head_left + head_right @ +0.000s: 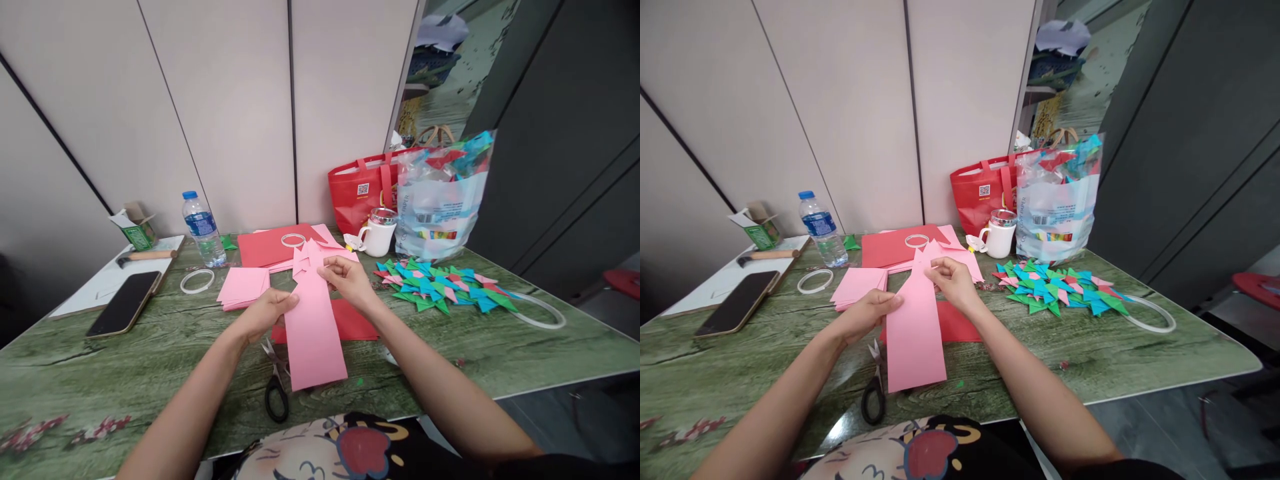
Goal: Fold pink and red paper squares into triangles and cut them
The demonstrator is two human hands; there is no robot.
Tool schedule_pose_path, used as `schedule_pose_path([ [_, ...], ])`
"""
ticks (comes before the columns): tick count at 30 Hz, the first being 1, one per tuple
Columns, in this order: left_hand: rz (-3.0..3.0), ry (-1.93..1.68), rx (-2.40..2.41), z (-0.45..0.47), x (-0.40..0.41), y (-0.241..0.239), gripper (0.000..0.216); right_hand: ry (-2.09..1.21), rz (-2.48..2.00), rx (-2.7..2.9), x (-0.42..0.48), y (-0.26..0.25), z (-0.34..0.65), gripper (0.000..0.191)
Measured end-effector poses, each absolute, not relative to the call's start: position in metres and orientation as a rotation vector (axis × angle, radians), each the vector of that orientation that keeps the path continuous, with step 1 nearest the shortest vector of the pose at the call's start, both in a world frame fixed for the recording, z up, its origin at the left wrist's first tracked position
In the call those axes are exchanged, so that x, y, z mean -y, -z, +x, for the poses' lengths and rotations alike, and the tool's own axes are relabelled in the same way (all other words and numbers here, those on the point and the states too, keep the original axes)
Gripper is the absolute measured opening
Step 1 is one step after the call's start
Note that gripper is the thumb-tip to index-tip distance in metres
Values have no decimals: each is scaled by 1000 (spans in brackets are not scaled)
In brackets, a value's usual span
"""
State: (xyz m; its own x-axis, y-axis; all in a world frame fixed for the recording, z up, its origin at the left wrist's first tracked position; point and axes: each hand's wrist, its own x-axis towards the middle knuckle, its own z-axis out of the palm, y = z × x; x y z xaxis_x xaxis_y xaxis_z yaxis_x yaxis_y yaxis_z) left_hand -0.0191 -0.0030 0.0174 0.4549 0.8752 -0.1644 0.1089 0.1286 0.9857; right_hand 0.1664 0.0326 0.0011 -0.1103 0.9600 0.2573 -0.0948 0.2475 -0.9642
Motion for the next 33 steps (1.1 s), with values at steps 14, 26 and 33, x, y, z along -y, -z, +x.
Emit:
schedule_pose_path([
  [14, 810, -1481, -969, -29, -16, -21, 18, -1176, -667, 1834, -25, -7, 174, 13],
  [26, 906, -1370, -866, -21, -12, -19, 27, -1111, -689, 1872, -20, -6, 166, 20],
  [33, 988, -1280, -717, -7, -2, -20, 33, -1110, -794, 1588, -22, 10, 151, 34],
])
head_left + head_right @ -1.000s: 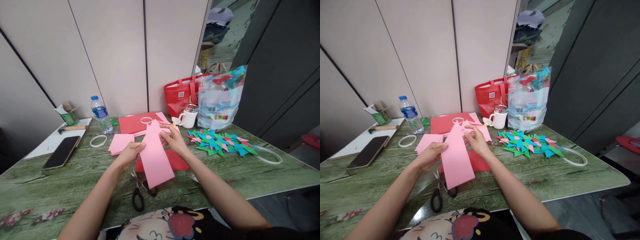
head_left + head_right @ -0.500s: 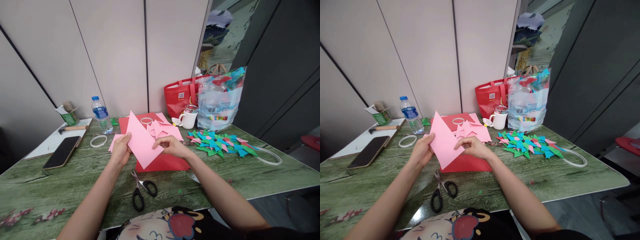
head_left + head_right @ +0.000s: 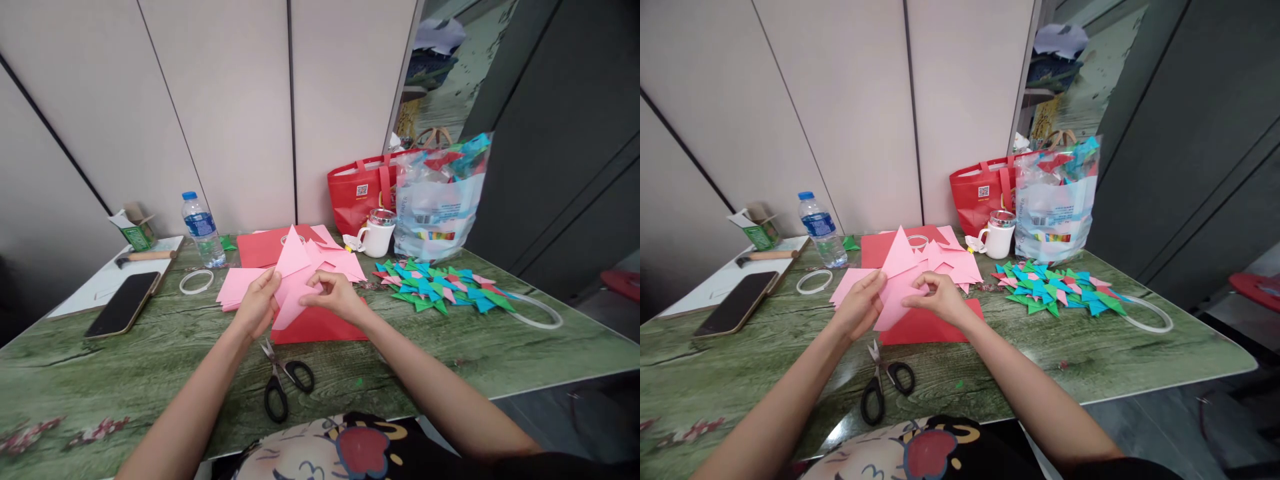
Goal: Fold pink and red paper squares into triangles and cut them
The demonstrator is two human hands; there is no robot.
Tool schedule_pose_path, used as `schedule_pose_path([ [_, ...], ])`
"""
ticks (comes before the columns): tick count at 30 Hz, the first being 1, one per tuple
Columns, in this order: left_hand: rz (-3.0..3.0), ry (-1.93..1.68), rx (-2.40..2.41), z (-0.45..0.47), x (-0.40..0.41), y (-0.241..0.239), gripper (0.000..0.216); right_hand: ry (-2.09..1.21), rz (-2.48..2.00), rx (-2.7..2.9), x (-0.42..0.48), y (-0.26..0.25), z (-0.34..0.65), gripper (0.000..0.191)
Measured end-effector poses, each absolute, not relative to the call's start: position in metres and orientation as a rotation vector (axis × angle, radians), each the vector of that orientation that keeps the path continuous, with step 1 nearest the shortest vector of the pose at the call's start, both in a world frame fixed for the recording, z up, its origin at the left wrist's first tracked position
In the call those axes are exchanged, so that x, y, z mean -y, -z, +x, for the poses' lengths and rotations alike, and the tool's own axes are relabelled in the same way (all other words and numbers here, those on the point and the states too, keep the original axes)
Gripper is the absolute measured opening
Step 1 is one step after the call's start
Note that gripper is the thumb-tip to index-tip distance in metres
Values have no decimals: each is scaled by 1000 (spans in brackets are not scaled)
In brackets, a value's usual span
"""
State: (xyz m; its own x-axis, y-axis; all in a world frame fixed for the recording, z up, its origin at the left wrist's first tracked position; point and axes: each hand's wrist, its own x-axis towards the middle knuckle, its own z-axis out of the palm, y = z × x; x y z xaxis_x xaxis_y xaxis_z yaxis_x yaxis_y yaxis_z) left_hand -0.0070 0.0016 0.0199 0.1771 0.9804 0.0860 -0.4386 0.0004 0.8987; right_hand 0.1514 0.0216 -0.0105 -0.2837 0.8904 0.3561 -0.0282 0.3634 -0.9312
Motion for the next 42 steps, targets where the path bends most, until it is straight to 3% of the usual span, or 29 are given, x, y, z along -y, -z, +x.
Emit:
schedule_pose_path([
  [5, 1037, -1231, -756, -7, 0, -20, 43, -1087, -862, 1397, -24, 14, 149, 37],
  [12, 955, -1332, -843, -11, -7, -16, 38, -908, -866, 1483, -23, 12, 150, 30],
  [22, 1254, -1311, -653, -10, 3, -20, 76, -736, -976, 1524, -23, 12, 149, 34],
  [24, 1361, -1340, -802, -10, 2, -16, 63, -795, -984, 1553, -22, 12, 147, 37],
  [27, 1494, -1369, -972, -12, -3, -11, 23, -956, -981, 1584, -19, 15, 145, 35],
  [30, 1520, -1413, -1050, -16, -7, -11, 18, -1041, -1025, 1670, -13, 15, 145, 39],
  [32, 1521, -1451, -1095, -20, -7, -16, 20, -859, -1067, 1760, -9, 14, 146, 40],
  [34, 1586, -1418, -1119, -25, -6, -22, 21, -508, -1041, 1773, -5, 11, 147, 28],
  [37, 1737, -1117, -1094, -31, -2, -31, 17, -63, -868, 1663, -1, 4, 151, 12],
  [42, 1771, -804, -961, -34, 2, -33, 16, 75, -726, 1761, -5, -5, 155, 3],
])
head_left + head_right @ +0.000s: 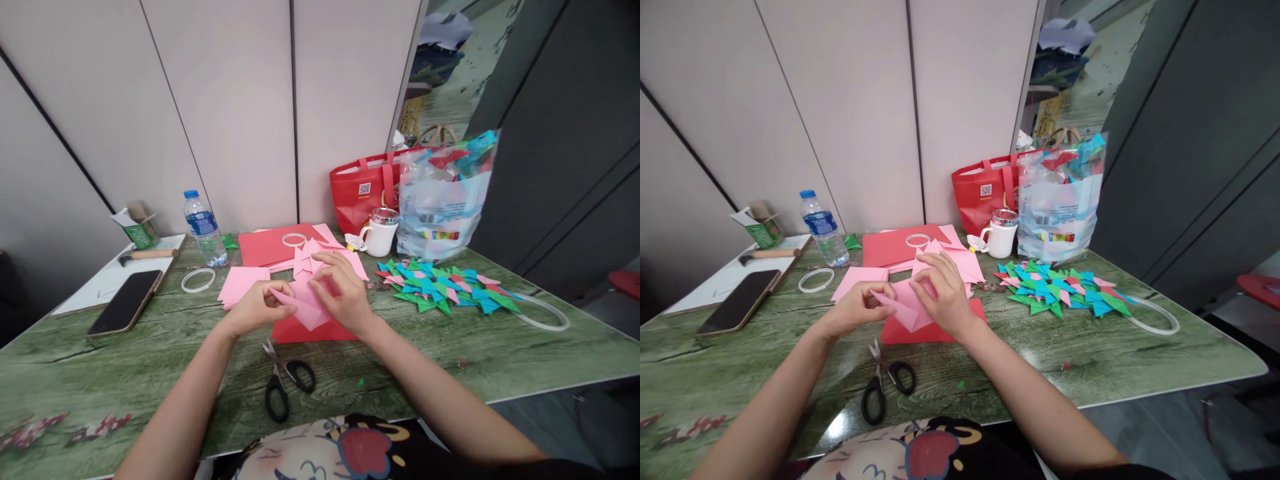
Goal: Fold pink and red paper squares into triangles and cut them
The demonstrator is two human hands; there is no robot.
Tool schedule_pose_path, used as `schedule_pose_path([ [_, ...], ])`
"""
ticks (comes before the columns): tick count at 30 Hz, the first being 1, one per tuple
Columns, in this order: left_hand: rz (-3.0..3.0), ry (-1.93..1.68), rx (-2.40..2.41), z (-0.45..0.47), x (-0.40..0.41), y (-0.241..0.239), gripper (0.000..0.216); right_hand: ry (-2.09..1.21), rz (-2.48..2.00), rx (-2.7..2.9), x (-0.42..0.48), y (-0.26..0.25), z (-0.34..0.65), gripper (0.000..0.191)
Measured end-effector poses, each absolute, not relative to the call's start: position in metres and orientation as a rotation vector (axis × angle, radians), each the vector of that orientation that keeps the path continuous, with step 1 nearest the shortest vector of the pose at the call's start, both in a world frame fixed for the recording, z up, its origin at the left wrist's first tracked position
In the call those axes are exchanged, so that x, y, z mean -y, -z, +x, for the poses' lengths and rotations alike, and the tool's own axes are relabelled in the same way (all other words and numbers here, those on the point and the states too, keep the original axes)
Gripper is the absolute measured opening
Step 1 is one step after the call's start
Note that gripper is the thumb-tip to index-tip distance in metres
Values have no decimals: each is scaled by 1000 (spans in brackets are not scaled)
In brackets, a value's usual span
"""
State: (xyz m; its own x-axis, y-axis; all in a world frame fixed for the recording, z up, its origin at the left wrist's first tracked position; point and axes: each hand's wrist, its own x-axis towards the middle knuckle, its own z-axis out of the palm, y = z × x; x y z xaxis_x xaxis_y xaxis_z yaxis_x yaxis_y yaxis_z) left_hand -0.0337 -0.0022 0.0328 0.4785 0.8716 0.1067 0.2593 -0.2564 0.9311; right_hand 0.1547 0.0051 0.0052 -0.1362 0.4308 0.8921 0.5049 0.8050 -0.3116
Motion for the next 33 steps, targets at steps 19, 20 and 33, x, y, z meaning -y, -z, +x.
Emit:
schedule_pose_path([
  [19, 1151, -1251, -766, -22, -8, -18, 32, -679, -782, 1799, -13, -3, 155, 13],
  [20, 1141, -1252, -765, -21, -7, -18, 34, -664, -784, 1792, -13, -2, 155, 12],
  [33, 1224, -1397, -1022, -15, -8, -14, 47, -671, -932, 1753, -16, 0, 157, 19],
])
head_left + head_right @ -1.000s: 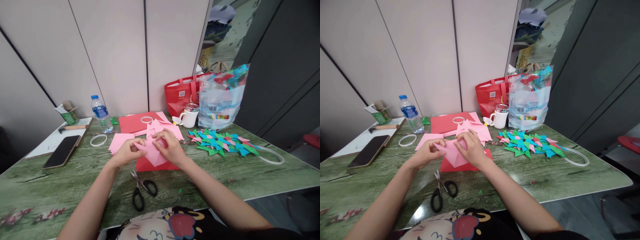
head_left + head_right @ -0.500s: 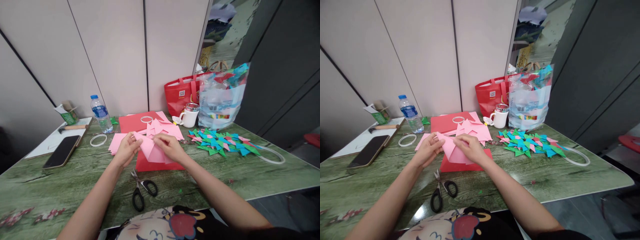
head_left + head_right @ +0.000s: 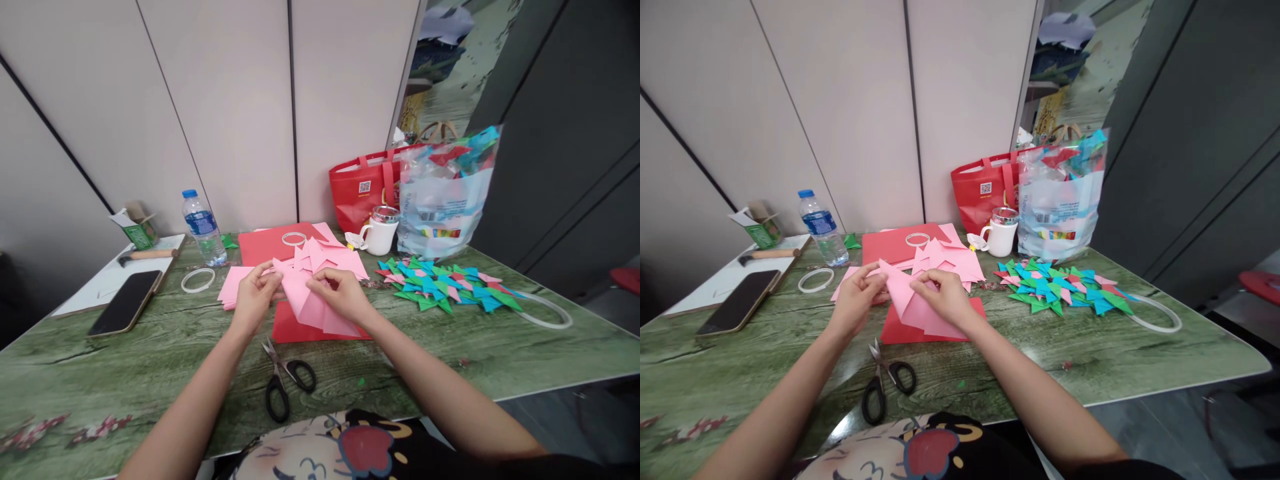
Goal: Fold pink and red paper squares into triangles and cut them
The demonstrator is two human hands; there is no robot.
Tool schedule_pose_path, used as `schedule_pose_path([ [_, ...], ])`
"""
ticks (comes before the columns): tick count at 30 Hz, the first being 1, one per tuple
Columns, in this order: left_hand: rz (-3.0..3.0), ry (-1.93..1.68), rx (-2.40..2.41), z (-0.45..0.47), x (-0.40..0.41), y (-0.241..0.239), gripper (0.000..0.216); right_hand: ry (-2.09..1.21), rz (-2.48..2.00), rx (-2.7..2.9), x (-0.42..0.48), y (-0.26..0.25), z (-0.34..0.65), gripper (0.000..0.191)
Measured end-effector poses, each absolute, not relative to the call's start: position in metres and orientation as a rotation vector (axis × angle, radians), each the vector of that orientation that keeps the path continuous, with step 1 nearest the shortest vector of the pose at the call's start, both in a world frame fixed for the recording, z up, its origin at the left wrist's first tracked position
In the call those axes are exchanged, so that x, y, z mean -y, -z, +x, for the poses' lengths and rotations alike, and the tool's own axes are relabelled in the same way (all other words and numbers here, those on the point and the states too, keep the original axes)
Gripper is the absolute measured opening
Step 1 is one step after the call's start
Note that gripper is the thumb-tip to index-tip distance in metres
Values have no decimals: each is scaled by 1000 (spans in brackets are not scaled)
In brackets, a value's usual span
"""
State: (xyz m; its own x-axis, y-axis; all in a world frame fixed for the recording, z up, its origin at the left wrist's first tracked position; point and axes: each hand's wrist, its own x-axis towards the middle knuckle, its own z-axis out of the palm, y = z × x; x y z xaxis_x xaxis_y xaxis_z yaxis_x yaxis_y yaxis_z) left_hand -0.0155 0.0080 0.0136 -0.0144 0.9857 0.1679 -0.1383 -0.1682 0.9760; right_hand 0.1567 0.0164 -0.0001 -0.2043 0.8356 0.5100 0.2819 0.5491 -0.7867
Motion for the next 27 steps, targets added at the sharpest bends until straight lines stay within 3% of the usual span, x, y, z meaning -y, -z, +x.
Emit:
schedule_pose_path([
  [3, 1234, -1316, -960, -14, -7, -13, 44, -746, -883, 1777, -17, -1, 158, 20],
  [11, 1411, -1275, -950, -11, -2, -11, 61, -632, -842, 1841, -13, 3, 151, 16],
  [18, 1355, -1069, -753, -9, 4, -13, 36, -701, -751, 1807, -9, 0, 148, 15],
  [27, 1203, -1314, -810, -19, -2, -23, 47, -645, -849, 1737, -6, 0, 152, 11],
])
